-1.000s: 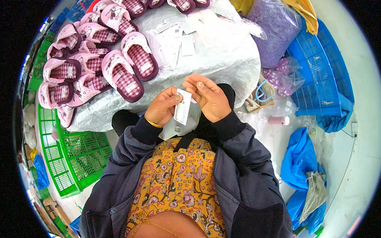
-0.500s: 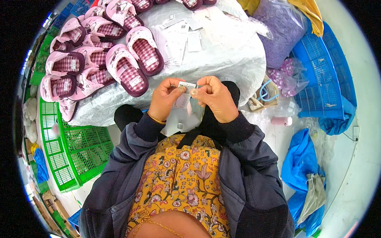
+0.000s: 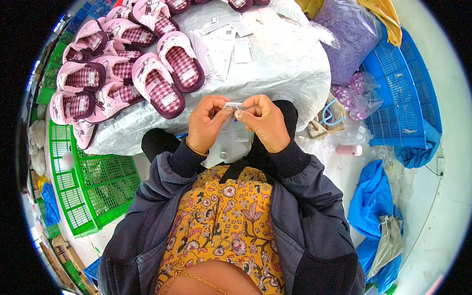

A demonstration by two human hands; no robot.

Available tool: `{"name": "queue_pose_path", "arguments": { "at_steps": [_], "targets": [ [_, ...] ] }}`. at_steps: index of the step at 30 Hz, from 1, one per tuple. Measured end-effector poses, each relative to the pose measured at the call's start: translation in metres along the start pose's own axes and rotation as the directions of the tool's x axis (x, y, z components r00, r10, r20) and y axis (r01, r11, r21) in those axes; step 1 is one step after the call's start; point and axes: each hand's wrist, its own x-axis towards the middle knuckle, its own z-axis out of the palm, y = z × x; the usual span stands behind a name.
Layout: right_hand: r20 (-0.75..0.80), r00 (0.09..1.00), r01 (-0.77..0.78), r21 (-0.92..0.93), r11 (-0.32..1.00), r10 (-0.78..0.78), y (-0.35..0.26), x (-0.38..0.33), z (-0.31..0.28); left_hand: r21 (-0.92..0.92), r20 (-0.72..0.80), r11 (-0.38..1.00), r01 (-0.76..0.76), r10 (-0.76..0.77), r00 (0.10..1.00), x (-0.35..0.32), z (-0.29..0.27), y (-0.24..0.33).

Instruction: The person repeatedly picks up small white labels, peels them, and sticks them onto the insoles of pink and purple checkered slippers. They handle the slippers one at a time, placing each labeled pair back on a pile on the table.

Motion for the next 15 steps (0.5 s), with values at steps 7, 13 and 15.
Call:
{"name": "queue_pose_path", "arguments": {
  "at_steps": [7,13,15],
  "targets": [
    [0.025,1.0,-0.007,0.045,0.999,0.006,0.001,0.0,-0.001,0.026,0.006,0.999,0.018,-0.018,1.0,-0.001,0.001,-0.002],
    [0.002,1.0,-0.005,0.046,0.999,0.005,0.0,-0.001,0.001,0.089,0.042,0.995,-0.042,0.038,0.998,-0.002,0.001,0.001],
    [0.01,1.0,-0.012,0.06,0.998,0.011,0.001,-0.001,0.0,0.197,0.071,0.97,-0.142,0.13,0.989,-0.003,0.001,0.008]
  ]
}}
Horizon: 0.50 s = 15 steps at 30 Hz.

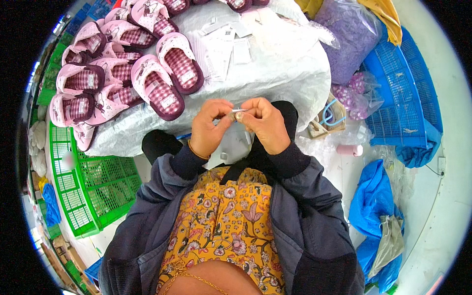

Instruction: The person repeatedly picks up small white labels, peels them, and sticks them onto the insoles of pink and purple checkered slippers. They handle the slippers one at a time, placing each labeled pair back on a pile on the table.

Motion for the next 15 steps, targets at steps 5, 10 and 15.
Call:
{"name": "queue_pose_path", "arguments": {
  "at_steps": [5,10,15],
  "targets": [
    [0.009,0.999,0.032,-0.069,0.997,-0.031,0.009,-0.001,-0.007,-0.082,0.159,0.995,0.05,-0.037,0.987,0.003,-0.012,0.003],
    [0.076,0.997,0.017,-0.162,0.987,-0.005,0.003,-0.002,-0.001,-0.39,0.414,0.73,0.561,-0.406,0.815,0.005,-0.014,-0.023],
    [0.085,0.996,-0.005,-0.169,0.986,0.02,0.006,-0.005,-0.002,-0.101,0.389,0.898,0.427,-0.359,0.848,0.01,-0.018,-0.019]
  ]
}}
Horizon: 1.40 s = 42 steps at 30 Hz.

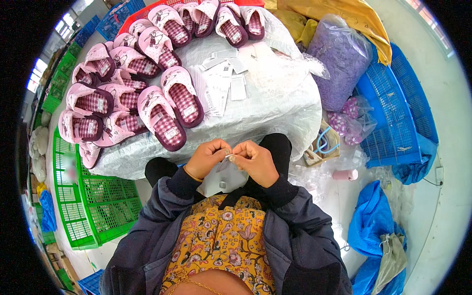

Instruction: The person repeatedly picks up small white labels, peels them, and sticks them onto the insoles of pink and purple checkered slippers. They handle the slippers one at a time, placing each labeled pair back on a pile on the table.

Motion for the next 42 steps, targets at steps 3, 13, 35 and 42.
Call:
{"name": "queue_pose_path", "arguments": {
  "at_steps": [3,13,35,42],
  "targets": [
    [0.021,0.995,0.103,-0.315,0.944,-0.101,0.006,0.002,-0.009,0.316,-0.109,0.933,-0.169,0.213,0.971,0.002,0.002,0.003],
    [-0.136,0.974,0.17,-0.103,0.98,-0.183,0.01,0.017,-0.016,0.513,-0.055,0.788,-0.34,0.426,0.903,0.026,0.014,0.037],
    [-0.301,0.878,0.271,-0.33,0.904,-0.372,0.026,0.029,-0.061,0.899,0.139,0.405,-0.164,0.09,0.986,0.227,-0.089,0.048],
    [-0.351,0.886,0.249,-0.19,0.95,-0.302,0.03,0.025,-0.061,0.801,0.102,0.584,-0.133,0.086,0.991,0.249,-0.11,0.031]
  ]
}}
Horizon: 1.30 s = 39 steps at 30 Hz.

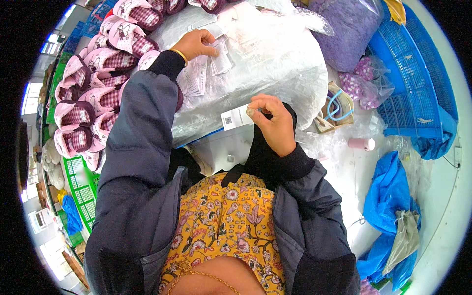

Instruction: The person repeatedly picks up small white labels, peels them, and sticks them onto the insoles of pink and purple checkered slippers. They handle the slippers one at a time, placing each labeled pair back on a pile on the table.

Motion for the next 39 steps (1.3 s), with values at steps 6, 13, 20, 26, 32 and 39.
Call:
{"name": "queue_pose_path", "arguments": {
  "at_steps": [6,13,20,26,32,39],
  "targets": [
    [0.02,0.988,-0.152,0.26,0.953,0.152,0.002,-0.004,-0.004,-0.208,0.112,0.977,0.047,-0.024,0.993,0.004,-0.014,0.013],
    [0.074,0.926,-0.35,0.538,0.767,0.371,-0.001,-0.004,-0.019,-0.204,0.15,0.979,0.021,0.01,0.989,0.01,-0.03,0.018],
    [0.069,0.906,-0.384,0.547,0.744,0.417,-0.008,-0.005,-0.014,-0.126,0.193,0.992,0.019,0.005,0.981,0.012,-0.041,0.001],
    [0.15,0.908,-0.405,0.549,0.731,0.391,-0.007,-0.007,-0.015,0.06,0.18,0.998,0.01,-0.02,0.983,-0.006,-0.064,0.014],
    [0.131,0.922,-0.378,0.515,0.769,0.365,-0.014,-0.011,-0.009,0.047,0.148,0.999,0.027,-0.034,0.988,-0.034,-0.079,0.018],
    [0.025,0.986,-0.169,0.216,0.962,0.167,-0.031,-0.019,0.009,-0.143,-0.104,0.986,-0.09,0.075,0.992,-0.103,-0.074,0.062]
  ]
}}
